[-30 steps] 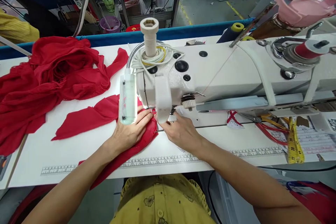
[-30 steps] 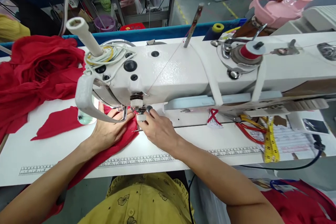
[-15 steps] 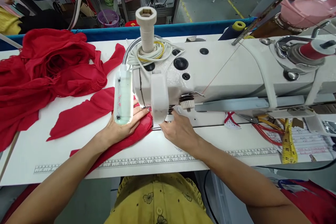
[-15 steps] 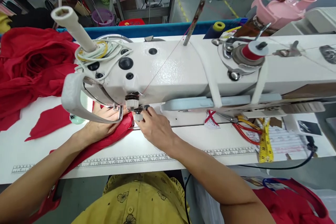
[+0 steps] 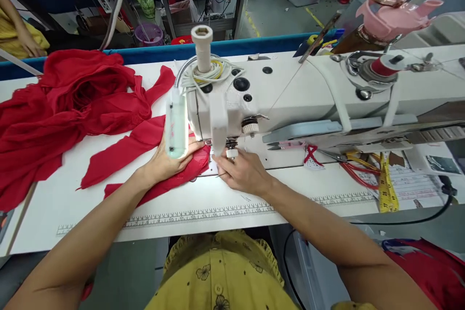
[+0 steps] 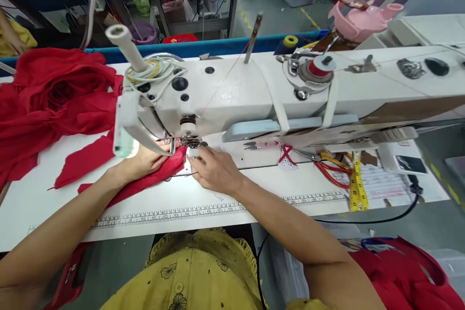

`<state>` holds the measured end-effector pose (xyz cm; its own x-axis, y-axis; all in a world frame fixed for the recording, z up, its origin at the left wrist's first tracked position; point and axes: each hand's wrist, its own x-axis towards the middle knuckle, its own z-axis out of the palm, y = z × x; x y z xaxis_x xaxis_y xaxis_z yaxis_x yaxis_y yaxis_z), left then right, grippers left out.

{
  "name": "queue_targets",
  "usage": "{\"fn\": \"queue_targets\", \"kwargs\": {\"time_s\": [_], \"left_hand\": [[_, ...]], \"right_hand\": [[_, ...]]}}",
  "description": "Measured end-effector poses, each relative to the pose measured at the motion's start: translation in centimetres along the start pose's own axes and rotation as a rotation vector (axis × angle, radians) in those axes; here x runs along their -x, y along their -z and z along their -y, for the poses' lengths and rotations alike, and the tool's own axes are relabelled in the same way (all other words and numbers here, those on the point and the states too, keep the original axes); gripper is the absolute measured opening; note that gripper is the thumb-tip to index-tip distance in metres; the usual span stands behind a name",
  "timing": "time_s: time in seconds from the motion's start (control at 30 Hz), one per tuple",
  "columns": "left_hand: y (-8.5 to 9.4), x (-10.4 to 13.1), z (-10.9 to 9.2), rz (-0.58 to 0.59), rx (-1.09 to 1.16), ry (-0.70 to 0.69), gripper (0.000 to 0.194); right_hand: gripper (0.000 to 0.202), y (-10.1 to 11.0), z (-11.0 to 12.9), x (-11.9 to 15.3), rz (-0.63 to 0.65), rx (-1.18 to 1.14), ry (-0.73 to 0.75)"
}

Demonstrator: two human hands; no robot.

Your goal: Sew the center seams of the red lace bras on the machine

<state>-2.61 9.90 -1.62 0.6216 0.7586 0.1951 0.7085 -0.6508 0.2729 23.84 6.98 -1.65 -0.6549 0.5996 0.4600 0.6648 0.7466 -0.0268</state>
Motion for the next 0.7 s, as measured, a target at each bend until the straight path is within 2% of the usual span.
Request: {"fn": "queue_targets", "kwargs": {"time_s": [0.07, 0.17, 0.27, 0.37, 0.5, 0.6, 0.7], "left_hand": [[0.7, 0.2, -0.8, 0.03, -0.02, -0.007, 0.041], [1.8, 0.7, -2.1, 0.054, -0.081, -0.021, 0.044], [2.2, 1.2, -3.9, -0.028, -0.145, -0.009, 0.04], [1.9, 1.6, -6.6, -0.158, -0.155, 0.073, 0.027], [0.4, 1.6, -9.9, -0.136, -0.215, 0.254, 0.021], [-0.3, 1.4, -10.4, -0.102, -0.25, 0.333, 0.02], [-0.1, 2.5, -9.9, -0.094, -0.25, 0.344, 0.022]], "right_hand": [[0.018, 0.1, 0.2, -0.1, -0.045, -0.012, 0.073], [0.025, 0.3, 0.5, -0.4, -0.04, -0.04, 0.176], [0.026, 0.4, 0.7, -0.5, -0.026, -0.037, 0.181], [0.026, 0.5, 0.8, -0.4, -0.023, -0.034, 0.154], [0.026, 0.6, 0.9, -0.4, -0.021, -0.057, 0.132], [0.028, 0.6, 1.0, -0.3, -0.015, -0.071, 0.107], [0.028, 0.4, 0.7, -0.2, -0.022, -0.085, 0.116]]}}
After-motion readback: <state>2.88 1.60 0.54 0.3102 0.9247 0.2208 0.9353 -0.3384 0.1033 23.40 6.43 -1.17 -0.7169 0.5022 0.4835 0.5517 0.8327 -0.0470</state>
